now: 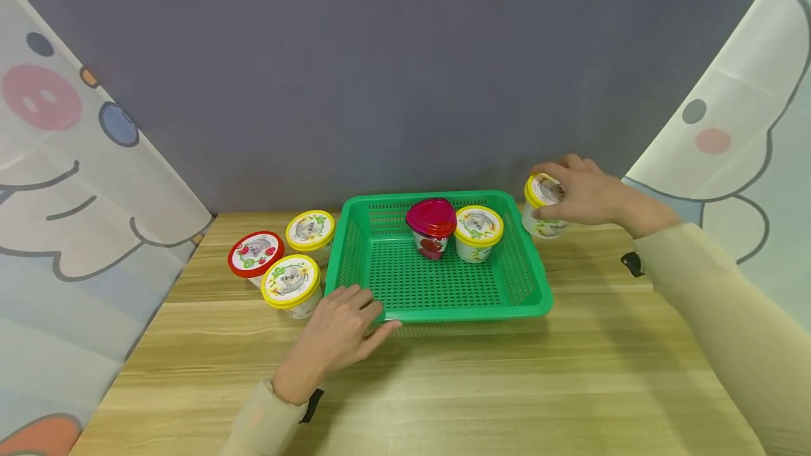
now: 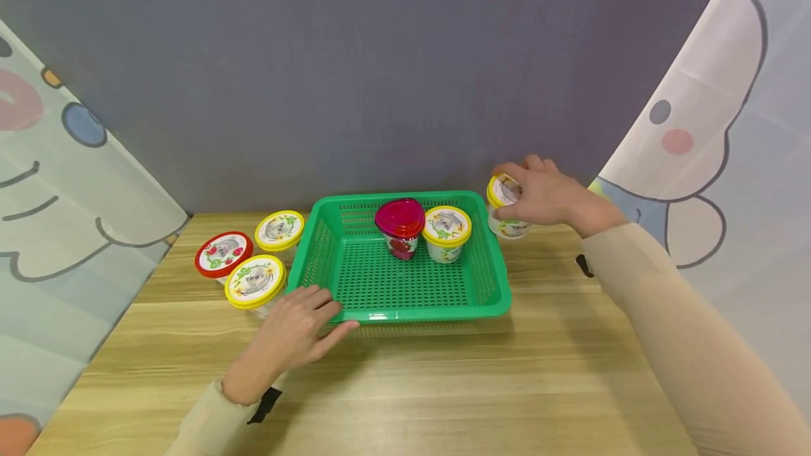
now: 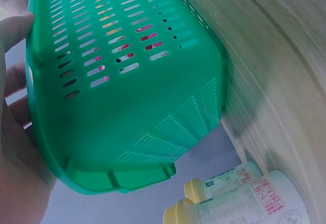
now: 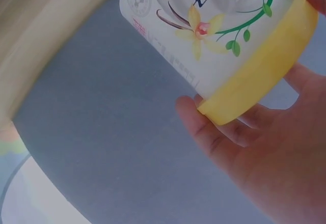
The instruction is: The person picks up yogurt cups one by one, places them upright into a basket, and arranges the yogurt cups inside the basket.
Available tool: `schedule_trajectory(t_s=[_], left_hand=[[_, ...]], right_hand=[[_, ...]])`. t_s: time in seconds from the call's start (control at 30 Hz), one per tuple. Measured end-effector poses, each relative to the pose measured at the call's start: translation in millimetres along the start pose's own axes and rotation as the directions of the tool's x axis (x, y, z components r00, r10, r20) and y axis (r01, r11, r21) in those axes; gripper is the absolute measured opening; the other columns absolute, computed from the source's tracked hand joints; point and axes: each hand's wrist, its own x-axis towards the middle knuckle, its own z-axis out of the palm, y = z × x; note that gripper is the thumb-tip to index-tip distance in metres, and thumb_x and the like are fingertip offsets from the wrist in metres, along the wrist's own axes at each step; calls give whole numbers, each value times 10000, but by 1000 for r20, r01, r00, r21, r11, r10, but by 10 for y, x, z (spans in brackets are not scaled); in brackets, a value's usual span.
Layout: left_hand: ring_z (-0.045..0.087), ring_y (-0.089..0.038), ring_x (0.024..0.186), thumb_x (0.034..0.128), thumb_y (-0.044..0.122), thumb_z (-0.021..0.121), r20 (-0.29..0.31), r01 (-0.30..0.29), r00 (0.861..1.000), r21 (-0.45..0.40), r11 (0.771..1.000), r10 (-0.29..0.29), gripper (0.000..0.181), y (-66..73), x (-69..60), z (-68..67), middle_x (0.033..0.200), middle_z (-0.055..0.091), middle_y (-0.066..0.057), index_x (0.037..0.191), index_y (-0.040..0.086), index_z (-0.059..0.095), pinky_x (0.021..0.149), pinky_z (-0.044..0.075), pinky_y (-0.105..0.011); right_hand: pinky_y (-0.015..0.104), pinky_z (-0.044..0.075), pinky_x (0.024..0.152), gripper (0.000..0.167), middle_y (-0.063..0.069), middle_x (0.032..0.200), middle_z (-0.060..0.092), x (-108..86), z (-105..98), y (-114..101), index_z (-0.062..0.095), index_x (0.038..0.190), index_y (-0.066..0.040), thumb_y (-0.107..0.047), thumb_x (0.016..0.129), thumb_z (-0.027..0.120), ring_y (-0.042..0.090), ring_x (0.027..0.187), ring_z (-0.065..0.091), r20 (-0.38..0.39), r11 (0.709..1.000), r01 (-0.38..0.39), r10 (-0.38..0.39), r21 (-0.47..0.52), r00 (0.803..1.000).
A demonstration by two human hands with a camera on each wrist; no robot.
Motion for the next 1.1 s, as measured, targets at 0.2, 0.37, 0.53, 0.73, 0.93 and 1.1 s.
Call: schedule_trajectory(t_s=[0.2, 0.37, 0.53, 0.73, 0.93, 1.1], left_hand=[[470, -150, 612, 1032, 490, 528, 0, 1, 1000, -7, 1000, -1, 482, 2, -8, 5, 665, 488, 55, 683, 163, 583, 550, 408, -284], [467, -150, 608, 1035, 495, 520, -4, 1, 1000, -8, 1000, -1, 486, 1, -14, 9, 662, 490, 53, 686, 164, 587, 546, 402, -280], [463, -149, 604, 1040, 494, 512, -6, -5, 1000, -10, 1000, 5, 492, -5, -6, 13, 658, 485, 52, 685, 162, 587, 543, 396, -277], [457, -147, 600, 1041, 489, 512, -9, -7, 1000, -12, 1000, 7, 493, -8, 5, 13, 659, 488, 50, 681, 161, 586, 538, 386, -271], [459, -146, 600, 1035, 488, 526, -5, -4, 1000, -13, 1000, 4, 484, -3, 5, 11, 659, 483, 52, 681, 163, 585, 537, 383, -269], [451, -144, 600, 1029, 485, 540, -3, -1, 1000, -14, 1000, 1, 477, -2, 2, 9, 658, 474, 55, 678, 165, 580, 536, 377, -266]], right_hand=[[541, 476, 701, 738, 240, 1303, 442, -1, -29, -102, 452, 1478, -170, -488, 871, 726, 420, 1112, 429, -1, 1000, 5, -5, -10, 1000], [511, 479, 673, 713, 201, 1296, 453, -10, -49, -217, 467, 1467, -213, -483, 862, 730, 390, 1119, 435, -5, 1000, 12, -12, -12, 1000], [491, 479, 688, 698, 175, 1287, 458, -33, -38, -295, 473, 1465, -230, -457, 862, 740, 360, 1120, 428, -7, 999, 30, -31, -10, 1000], [517, 495, 733, 678, 169, 1296, 467, -49, -16, -375, 490, 1453, -252, -437, 855, 751, 350, 1115, 437, -15, 998, 62, -62, 2, 998], [509, 491, 759, 675, 140, 1293, 474, -62, 24, -452, 498, 1454, -273, -447, 855, 755, 323, 1104, 439, -4, 996, 88, -88, 5, 996], [503, 494, 758, 694, 129, 1305, 478, -71, 64, -530, 501, 1458, -276, -453, 841, 762, 320, 1118, 444, 2, 994, 109, -109, 12, 994]])
